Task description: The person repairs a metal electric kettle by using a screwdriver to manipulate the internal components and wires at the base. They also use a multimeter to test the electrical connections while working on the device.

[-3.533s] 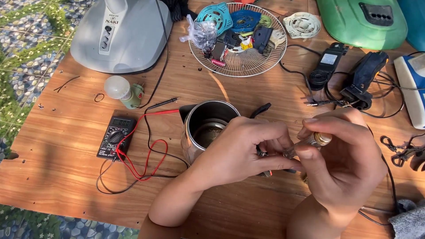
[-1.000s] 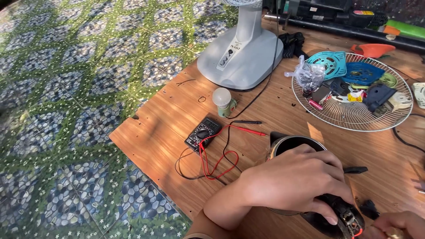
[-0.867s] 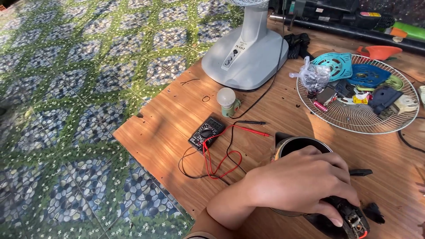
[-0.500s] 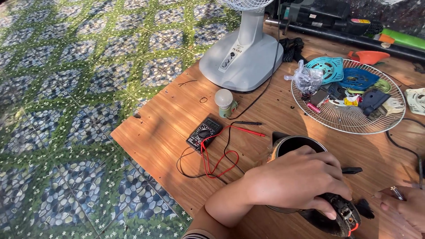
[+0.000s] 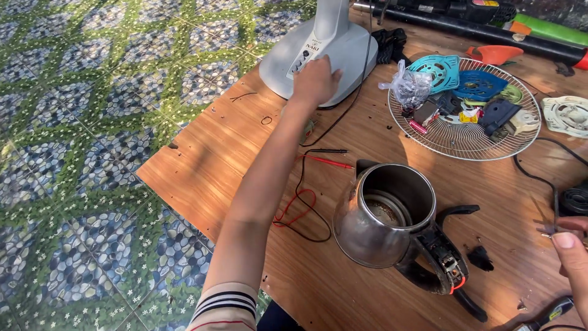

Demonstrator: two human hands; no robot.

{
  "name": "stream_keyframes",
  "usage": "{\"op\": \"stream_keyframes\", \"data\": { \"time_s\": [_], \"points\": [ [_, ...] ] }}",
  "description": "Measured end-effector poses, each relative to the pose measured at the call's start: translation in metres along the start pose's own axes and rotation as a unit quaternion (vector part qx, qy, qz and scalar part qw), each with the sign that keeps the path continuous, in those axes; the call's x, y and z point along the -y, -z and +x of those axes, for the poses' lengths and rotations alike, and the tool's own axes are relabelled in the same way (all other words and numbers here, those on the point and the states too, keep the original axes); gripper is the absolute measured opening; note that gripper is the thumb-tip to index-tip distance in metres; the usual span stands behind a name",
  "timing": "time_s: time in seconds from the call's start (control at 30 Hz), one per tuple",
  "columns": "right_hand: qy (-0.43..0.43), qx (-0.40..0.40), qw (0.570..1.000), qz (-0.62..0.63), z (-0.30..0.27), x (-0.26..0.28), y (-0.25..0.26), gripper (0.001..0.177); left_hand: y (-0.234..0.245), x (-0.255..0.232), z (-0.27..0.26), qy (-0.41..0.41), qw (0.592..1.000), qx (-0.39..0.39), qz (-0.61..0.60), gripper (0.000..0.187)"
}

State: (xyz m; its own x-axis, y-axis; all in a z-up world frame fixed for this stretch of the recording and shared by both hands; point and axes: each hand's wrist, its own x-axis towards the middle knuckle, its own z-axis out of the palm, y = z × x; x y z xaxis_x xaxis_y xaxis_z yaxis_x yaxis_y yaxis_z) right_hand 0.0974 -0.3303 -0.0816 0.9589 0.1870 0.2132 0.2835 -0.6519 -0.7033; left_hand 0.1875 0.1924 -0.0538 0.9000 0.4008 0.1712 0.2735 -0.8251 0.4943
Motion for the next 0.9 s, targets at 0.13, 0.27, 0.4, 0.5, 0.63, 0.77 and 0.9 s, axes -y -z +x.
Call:
{"op": "stream_keyframes", "data": {
  "time_s": [0.13,0.27,0.4,0.5,0.63,0.77,0.9],
  "points": [
    [0.008,0.019,0.999,0.026,-0.018,0.054,0.006,0.03,-0.042,0.072,0.055,0.091,0.981,0.128,0.113,0.076],
    [-0.004,0.016,0.998,0.065,-0.018,0.072,0.005,0.024,-0.033,0.054,0.041,0.111,0.96,0.219,0.136,0.06],
    [0.023,0.024,0.999,-0.001,-0.014,0.074,0.01,0.025,-0.02,0.04,0.052,0.172,0.929,0.276,0.175,0.072],
    [0.028,0.01,0.994,-0.103,-0.012,0.084,0.012,0.024,-0.017,0.037,0.049,0.171,0.928,0.288,0.161,0.08],
    [0.015,0.035,0.985,-0.168,-0.013,0.098,0.015,0.024,-0.026,0.062,0.054,0.111,0.932,0.302,0.167,0.072],
    [0.008,0.062,0.983,-0.174,-0.016,0.111,0.02,0.028,-0.01,0.047,0.036,0.138,0.933,0.286,0.17,0.072],
    [0.016,0.05,0.986,-0.16,-0.025,0.117,0.027,0.027,0.001,0.03,0.037,0.152,0.922,0.298,0.193,0.079]
  ]
}}
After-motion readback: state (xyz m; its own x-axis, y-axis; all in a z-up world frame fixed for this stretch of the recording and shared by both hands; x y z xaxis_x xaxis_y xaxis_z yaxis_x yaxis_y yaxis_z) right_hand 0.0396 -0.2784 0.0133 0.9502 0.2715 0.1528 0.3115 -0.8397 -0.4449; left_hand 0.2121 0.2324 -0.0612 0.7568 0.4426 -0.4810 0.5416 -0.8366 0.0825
